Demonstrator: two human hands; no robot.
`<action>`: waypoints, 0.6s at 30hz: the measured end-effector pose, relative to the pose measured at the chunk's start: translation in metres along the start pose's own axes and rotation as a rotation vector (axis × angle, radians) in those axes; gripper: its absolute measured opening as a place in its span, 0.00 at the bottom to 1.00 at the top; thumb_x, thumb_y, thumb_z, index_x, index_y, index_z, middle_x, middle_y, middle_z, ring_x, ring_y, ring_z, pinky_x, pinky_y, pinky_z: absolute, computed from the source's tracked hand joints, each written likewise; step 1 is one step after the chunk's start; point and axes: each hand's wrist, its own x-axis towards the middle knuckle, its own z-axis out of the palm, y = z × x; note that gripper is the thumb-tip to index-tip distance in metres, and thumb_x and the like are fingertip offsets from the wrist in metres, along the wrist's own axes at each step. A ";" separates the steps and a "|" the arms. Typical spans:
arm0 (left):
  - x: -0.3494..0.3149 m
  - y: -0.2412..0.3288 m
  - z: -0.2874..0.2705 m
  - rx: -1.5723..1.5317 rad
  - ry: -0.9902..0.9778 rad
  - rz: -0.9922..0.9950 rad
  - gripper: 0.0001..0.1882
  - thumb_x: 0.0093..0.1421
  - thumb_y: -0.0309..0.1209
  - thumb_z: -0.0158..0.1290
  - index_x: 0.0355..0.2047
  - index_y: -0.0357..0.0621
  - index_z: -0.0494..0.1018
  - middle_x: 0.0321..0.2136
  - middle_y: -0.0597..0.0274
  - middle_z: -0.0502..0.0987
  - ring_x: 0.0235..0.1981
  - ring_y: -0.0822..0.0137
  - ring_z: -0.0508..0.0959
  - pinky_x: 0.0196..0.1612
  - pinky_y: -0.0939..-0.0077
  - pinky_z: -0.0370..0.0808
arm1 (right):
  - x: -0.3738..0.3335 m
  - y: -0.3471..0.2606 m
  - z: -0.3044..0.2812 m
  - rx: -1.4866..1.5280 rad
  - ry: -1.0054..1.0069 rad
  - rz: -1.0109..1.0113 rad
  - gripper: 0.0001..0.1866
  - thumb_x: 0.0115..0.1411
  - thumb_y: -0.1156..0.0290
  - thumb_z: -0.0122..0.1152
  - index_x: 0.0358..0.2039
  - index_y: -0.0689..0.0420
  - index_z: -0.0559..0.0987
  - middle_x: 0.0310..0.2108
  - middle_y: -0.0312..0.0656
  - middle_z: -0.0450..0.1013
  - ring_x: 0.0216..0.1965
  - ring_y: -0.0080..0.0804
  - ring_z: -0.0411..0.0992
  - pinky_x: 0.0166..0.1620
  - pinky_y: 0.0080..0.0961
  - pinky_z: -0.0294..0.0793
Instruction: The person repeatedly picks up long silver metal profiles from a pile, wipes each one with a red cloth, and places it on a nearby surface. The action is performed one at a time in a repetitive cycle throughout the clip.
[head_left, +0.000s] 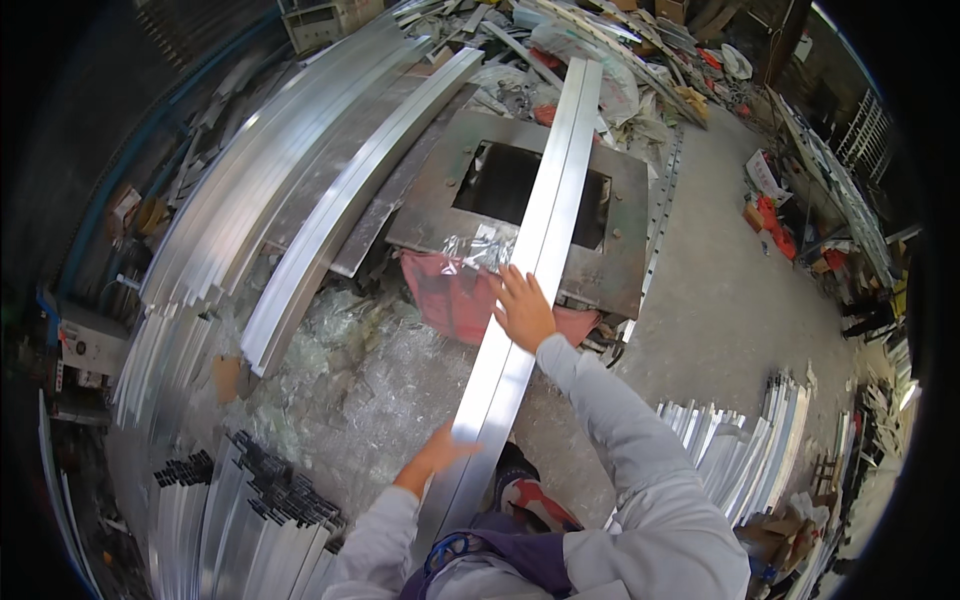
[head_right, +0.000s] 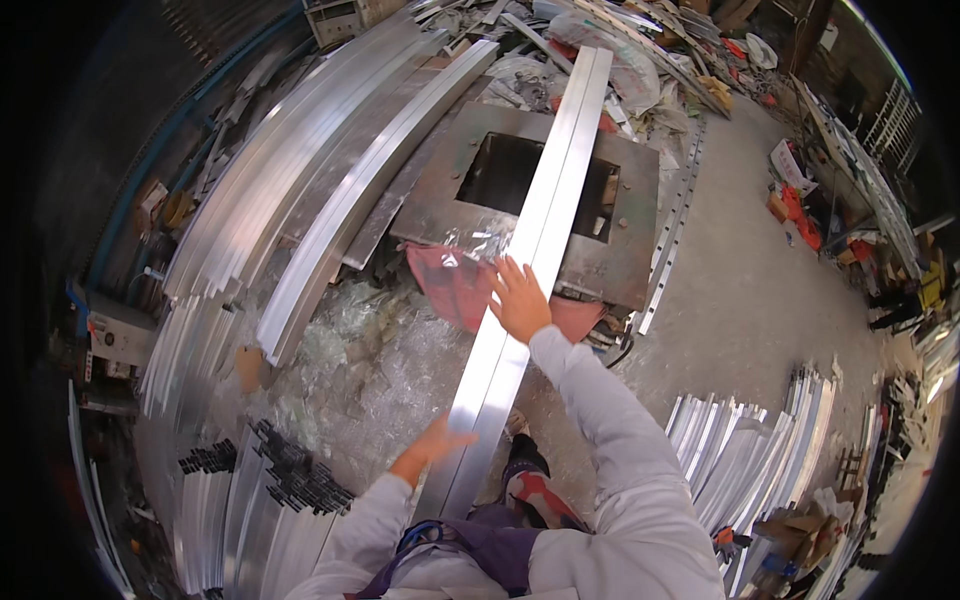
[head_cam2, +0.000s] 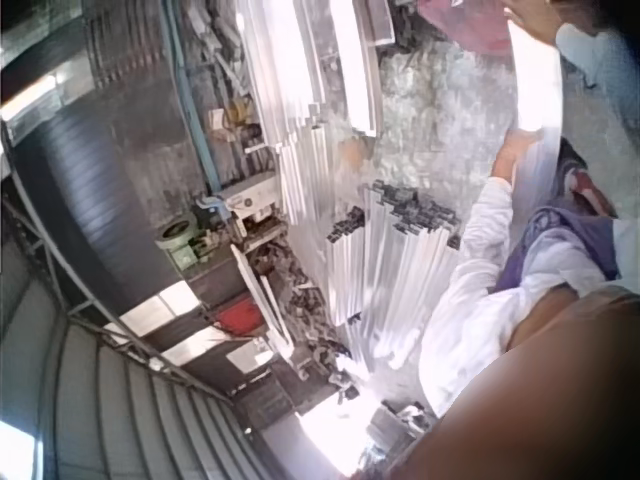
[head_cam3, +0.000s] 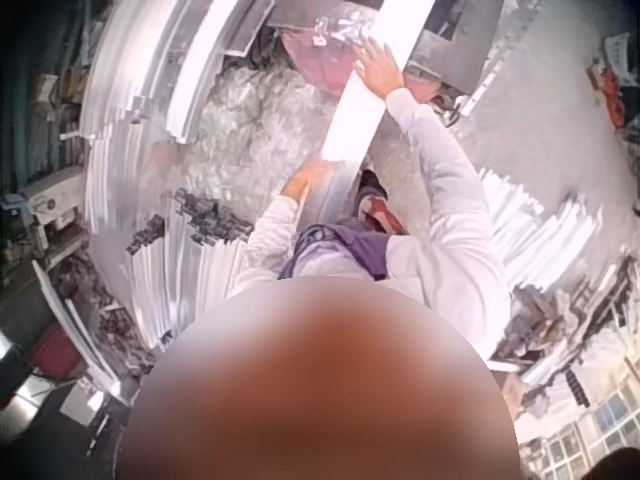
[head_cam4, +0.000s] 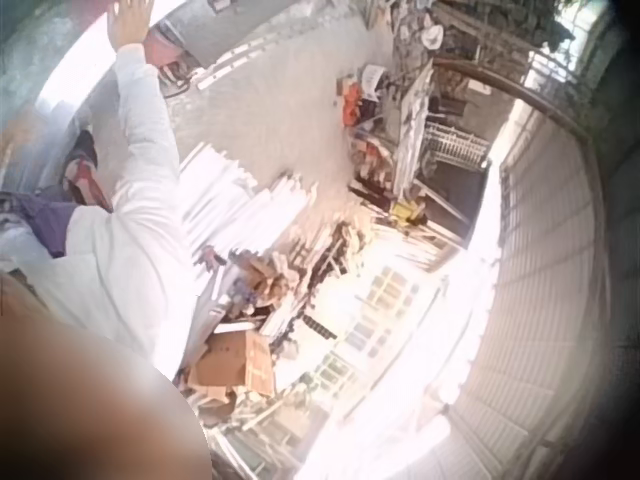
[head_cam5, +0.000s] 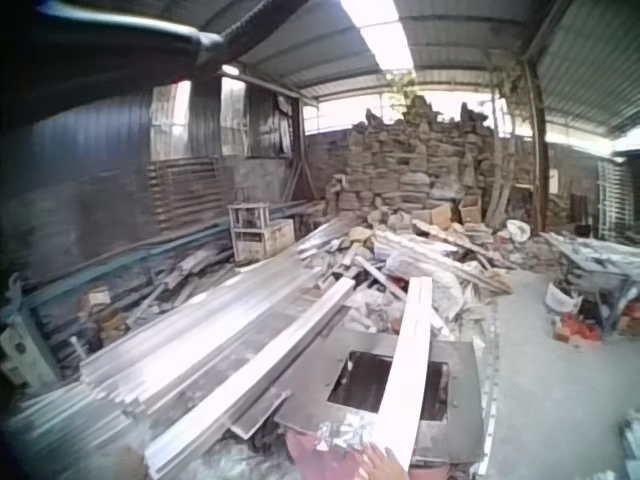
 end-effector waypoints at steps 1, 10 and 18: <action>0.040 0.017 -0.006 -0.047 -0.038 0.054 0.35 0.50 0.41 0.66 0.55 0.37 0.69 0.45 0.53 0.78 0.47 0.61 0.77 0.50 0.67 0.72 | 0.020 0.020 0.000 -0.013 0.013 0.017 0.25 0.63 0.58 0.53 0.57 0.57 0.70 0.64 0.49 0.58 0.66 0.46 0.54 0.66 0.46 0.52; 0.231 0.122 -0.062 -0.048 -0.006 0.101 0.36 0.53 0.42 0.63 0.57 0.35 0.66 0.49 0.51 0.75 0.52 0.59 0.73 0.55 0.69 0.68 | 0.131 0.124 0.001 -0.119 -0.011 0.128 0.26 0.64 0.56 0.51 0.59 0.55 0.67 0.63 0.47 0.61 0.66 0.44 0.55 0.66 0.44 0.53; 0.151 0.062 -0.068 0.074 0.027 0.120 0.35 0.50 0.42 0.66 0.54 0.35 0.69 0.47 0.51 0.77 0.48 0.63 0.75 0.52 0.70 0.71 | 0.118 0.079 0.010 -0.091 -0.007 0.125 0.29 0.65 0.52 0.48 0.62 0.53 0.66 0.66 0.45 0.57 0.68 0.43 0.51 0.67 0.46 0.48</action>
